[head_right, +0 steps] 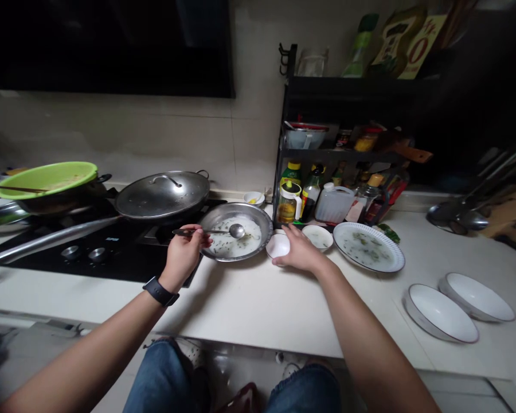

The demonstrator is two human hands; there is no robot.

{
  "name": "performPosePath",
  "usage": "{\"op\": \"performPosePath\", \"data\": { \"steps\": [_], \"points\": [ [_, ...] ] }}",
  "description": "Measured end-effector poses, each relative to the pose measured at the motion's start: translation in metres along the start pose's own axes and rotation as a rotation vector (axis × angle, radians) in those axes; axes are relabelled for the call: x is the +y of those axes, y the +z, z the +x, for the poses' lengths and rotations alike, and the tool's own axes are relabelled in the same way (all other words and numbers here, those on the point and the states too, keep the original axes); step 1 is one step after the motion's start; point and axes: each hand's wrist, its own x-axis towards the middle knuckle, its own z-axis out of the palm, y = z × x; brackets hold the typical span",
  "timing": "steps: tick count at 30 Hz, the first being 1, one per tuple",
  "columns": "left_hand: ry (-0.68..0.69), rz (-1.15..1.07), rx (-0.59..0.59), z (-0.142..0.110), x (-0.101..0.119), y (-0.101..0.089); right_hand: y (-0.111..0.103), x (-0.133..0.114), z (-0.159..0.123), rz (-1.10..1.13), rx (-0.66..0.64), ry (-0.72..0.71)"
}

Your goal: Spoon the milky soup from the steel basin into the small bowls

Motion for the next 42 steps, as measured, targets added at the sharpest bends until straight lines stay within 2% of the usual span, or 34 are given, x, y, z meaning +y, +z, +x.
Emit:
{"op": "performPosePath", "data": {
  "steps": [4, 6, 10, 15, 17, 21, 24, 33, 38, 42],
  "points": [
    [0.073, 0.22, -0.029, 0.0, -0.004, 0.005, 0.014, 0.007, -0.005, 0.182, 0.486, -0.048],
    [0.098, 0.315, -0.061, -0.003, -0.003, 0.011, 0.022, 0.01, -0.008, 0.187, 0.617, -0.051],
    [0.103, 0.359, -0.122, -0.008, -0.001, 0.024, 0.029, 0.012, -0.015, 0.175, 0.645, -0.084],
    [-0.025, 0.147, -0.076, -0.002, -0.004, 0.033, 0.024, 0.015, -0.016, 0.2, 0.668, -0.093],
    [-0.091, 0.048, -0.053, 0.003, -0.005, 0.033, 0.025, 0.018, -0.012, 0.211, 0.728, -0.127],
    [-0.15, -0.056, -0.034, 0.007, 0.004, 0.033, 0.032, 0.026, -0.003, 0.23, 0.92, -0.312],
    [-0.155, -0.074, -0.035, 0.006, 0.019, 0.034, 0.036, 0.029, 0.0, 0.215, 0.955, -0.36],
    [-0.138, -0.092, -0.092, 0.0, 0.054, 0.049, 0.032, 0.03, 0.001, 0.269, 0.999, -0.296],
    [-0.129, -0.102, -0.143, -0.011, 0.06, 0.068, 0.03, 0.034, 0.003, 0.303, 1.045, -0.249],
    [-0.1, -0.077, -0.217, -0.025, 0.054, 0.084, 0.027, 0.036, 0.003, 0.326, 1.049, -0.223]
  ]
}}
